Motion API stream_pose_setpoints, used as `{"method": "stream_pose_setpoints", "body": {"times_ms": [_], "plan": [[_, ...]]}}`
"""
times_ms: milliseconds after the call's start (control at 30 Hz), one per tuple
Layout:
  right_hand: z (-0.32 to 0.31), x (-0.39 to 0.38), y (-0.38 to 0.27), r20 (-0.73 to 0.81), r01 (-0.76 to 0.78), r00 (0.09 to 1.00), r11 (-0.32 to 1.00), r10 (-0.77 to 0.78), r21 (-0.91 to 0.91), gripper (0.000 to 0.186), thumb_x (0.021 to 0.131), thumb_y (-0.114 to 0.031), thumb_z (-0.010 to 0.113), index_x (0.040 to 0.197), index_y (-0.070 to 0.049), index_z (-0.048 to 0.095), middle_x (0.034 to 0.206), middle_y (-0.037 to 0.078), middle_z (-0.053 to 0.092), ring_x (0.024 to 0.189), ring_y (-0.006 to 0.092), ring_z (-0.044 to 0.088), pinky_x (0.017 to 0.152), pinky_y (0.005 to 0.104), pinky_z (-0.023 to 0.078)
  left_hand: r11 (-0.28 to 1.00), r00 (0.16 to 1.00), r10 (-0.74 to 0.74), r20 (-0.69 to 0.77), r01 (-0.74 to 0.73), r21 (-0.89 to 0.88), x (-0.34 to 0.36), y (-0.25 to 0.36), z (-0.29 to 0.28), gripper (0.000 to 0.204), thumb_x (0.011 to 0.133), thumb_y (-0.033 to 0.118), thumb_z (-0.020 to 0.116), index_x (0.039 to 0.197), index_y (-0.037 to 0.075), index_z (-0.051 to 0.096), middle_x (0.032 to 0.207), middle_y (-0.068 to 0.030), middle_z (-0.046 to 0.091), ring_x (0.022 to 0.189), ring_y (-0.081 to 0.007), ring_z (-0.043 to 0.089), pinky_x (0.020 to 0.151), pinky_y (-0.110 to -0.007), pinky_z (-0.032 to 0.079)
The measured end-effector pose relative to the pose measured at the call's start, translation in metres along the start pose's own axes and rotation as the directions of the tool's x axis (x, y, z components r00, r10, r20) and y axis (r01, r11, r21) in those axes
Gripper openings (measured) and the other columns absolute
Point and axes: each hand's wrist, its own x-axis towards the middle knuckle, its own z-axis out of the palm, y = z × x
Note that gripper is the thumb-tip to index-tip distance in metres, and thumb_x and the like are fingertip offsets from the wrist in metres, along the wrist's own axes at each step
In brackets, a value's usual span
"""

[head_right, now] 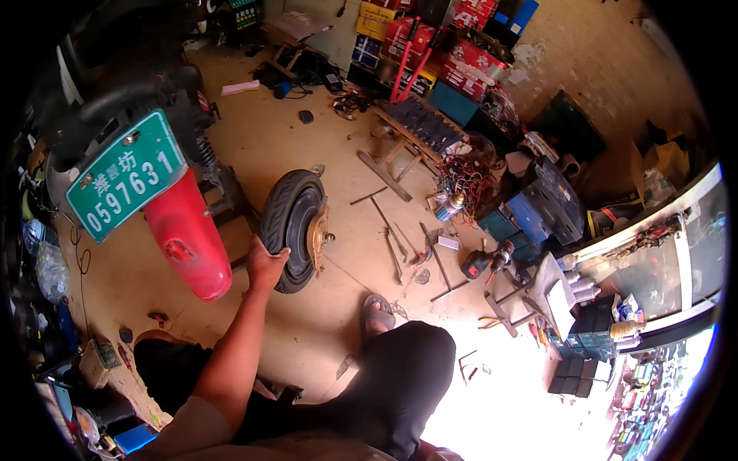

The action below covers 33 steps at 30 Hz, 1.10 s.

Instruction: The person removes a wheel from a motorcycle using a wrench and then uses prying tools to separate the tire from the wheel rim before pulling it off.

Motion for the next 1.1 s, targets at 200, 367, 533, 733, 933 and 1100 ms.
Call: {"method": "stream_pose_setpoints", "body": {"times_ms": [200,367,533,733,933,1100], "plan": [[0.019,0.007,0.028,-0.008,-0.075,0.997,0.995,0.076,0.067,0.052,0.091,-0.032,0.078,0.136,-0.010,0.070,0.129,0.020,0.074,0.117,0.0377,0.073,0.098,0.0501,0.059,0.996,0.998,0.056,-0.021,-0.054,0.064,0.000,0.011,0.006,0.082,0.076,0.021,0.093,0.142,-0.006,0.052,0.135,-0.0339,0.064,0.128,-0.0506,0.061,0.111,-0.049,0.050],[-0.003,0.035,0.045,-0.033,-0.068,0.997,0.997,0.069,0.024,0.053,0.091,-0.033,0.078,0.137,-0.009,0.069,0.131,0.020,0.073,0.119,0.0379,0.072,0.099,0.0495,0.059,0.998,0.998,0.056,0.005,-0.056,-0.026,-0.001,0.016,0.007,0.078,0.081,0.014,0.090,0.145,-0.008,0.051,0.137,-0.0311,0.065,0.130,-0.0459,0.064,0.113,-0.046,0.049],[-0.110,0.127,-0.027,-0.381,0.246,0.893,0.969,-0.240,-0.032,0.051,0.092,-0.032,0.077,0.136,-0.007,0.069,0.134,0.021,0.071,0.123,0.0412,0.068,0.104,0.0498,0.056,0.997,0.999,0.043,0.002,-0.043,-0.060,0.000,0.011,0.003,0.070,0.084,0.012,0.089,0.142,-0.007,0.053,0.133,-0.0288,0.067,0.125,-0.0415,0.067,0.109,-0.044,0.051],[-0.169,0.244,-0.129,-0.378,0.419,0.789,0.874,-0.484,-0.244,0.068,0.087,-0.043,0.081,0.144,-0.012,0.060,0.141,0.019,0.063,0.132,0.0413,0.060,0.105,0.0551,0.051,0.995,0.998,-0.061,0.010,0.060,0.083,0.003,0.047,0.009,0.072,0.082,0.013,0.090,0.141,-0.006,0.054,0.131,-0.0280,0.067,0.122,-0.0411,0.068,0.108,-0.046,0.052],[-0.149,0.309,-0.151,-0.394,0.361,0.763,0.844,-0.512,-0.397,0.071,0.088,-0.047,0.078,0.145,-0.010,0.056,0.128,0.015,0.066,0.116,0.0362,0.066,0.096,0.0544,0.052,0.916,0.976,-0.199,-0.094,0.219,0.336,0.003,0.059,0.031,0.082,0.081,0.016,0.090,0.149,-0.005,0.050,0.138,-0.0287,0.064,0.131,-0.0451,0.063,0.113,-0.049,0.048],[-0.142,0.328,-0.151,-0.278,0.191,0.860,0.775,-0.428,-0.602,0.046,0.098,-0.040,0.066,0.130,-0.007,0.061,0.116,0.017,0.069,0.102,0.0356,0.069,0.086,0.0507,0.054,0.932,0.980,-0.199,-0.003,0.190,0.308,0.014,0.083,0.024,0.087,0.081,0.017,0.090,0.153,-0.004,0.047,0.144,-0.0296,0.060,0.136,-0.0443,0.059,0.118,-0.049,0.045]]}}
